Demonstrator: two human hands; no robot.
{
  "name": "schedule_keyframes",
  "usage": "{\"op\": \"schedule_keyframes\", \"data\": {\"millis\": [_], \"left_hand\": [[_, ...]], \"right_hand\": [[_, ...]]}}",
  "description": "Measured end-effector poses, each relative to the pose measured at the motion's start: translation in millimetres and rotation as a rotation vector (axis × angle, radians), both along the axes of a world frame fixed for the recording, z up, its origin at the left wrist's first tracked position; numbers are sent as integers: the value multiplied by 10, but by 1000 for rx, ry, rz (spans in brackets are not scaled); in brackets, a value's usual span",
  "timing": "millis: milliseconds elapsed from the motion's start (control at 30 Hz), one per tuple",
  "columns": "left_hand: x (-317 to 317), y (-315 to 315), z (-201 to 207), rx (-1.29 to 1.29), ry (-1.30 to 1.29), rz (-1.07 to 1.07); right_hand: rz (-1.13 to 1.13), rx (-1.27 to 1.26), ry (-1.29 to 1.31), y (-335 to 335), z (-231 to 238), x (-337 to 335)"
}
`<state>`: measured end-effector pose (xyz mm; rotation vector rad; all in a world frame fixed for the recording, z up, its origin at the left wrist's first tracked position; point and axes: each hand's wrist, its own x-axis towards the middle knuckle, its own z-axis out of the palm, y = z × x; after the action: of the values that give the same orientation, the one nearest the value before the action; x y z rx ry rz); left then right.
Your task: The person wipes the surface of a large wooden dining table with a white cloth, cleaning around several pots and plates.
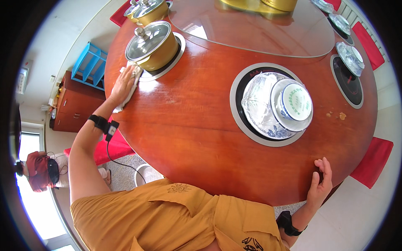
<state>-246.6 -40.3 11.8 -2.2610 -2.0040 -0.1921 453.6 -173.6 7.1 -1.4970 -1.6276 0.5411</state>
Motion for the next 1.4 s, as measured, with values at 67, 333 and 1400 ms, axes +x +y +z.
{"op": "schedule_keyframes", "data": {"millis": [67,333,1400], "left_hand": [[262,-193,51,-18,-23,-67],[1357,-606,280,-176,14,-357],[2817,880,172,-26,15,-715]], "right_hand": [[-8,23,-28,-4,30,-53],[30,110,-67,-27,123,-165],[69,85,33,-2,169,-145]]}}
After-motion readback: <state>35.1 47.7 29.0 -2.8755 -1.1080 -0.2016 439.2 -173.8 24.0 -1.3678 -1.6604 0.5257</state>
